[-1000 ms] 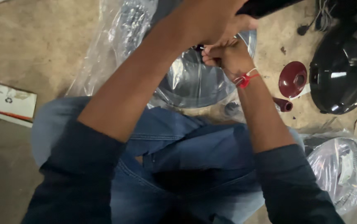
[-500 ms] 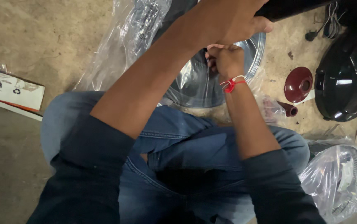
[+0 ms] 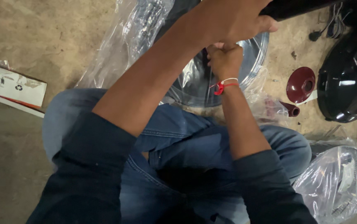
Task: The person assembles a stand fan by attaching the central pole to the base, removing plastic packaging from components, and using a screwdriver to tighten screws on the motor housing.
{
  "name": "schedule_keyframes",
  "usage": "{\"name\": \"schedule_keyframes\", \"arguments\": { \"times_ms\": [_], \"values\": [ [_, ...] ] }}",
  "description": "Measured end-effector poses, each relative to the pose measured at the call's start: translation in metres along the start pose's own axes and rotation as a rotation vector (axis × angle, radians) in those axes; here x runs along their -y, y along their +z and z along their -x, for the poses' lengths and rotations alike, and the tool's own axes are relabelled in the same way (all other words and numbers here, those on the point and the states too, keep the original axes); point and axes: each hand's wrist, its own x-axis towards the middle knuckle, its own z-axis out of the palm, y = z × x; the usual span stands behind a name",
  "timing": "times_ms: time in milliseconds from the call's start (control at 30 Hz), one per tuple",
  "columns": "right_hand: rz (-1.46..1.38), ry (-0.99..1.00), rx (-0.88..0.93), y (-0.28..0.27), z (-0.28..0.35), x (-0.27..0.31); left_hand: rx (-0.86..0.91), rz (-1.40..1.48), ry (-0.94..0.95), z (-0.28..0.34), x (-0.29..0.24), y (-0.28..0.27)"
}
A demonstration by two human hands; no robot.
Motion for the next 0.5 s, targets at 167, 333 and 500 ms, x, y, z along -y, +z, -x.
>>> {"name": "schedule_keyframes", "arguments": {
  "times_ms": [167, 333, 500],
  "values": [
    [0.012, 0.066, 0.054, -0.017, -0.003, 0.006, -0.151, -0.022, 0.155, -0.004, 0.002, 0.000],
    [0.458, -0.639, -0.081, -0.019, 0.005, -0.005, -0.073, -0.015, 0.101, -0.005, 0.004, -0.001],
    [0.923, -0.656, -0.170, 0.002, 0.011, -0.007, -0.153, 0.008, 0.173, 0.002, 0.005, -0.002]
  ]
}}
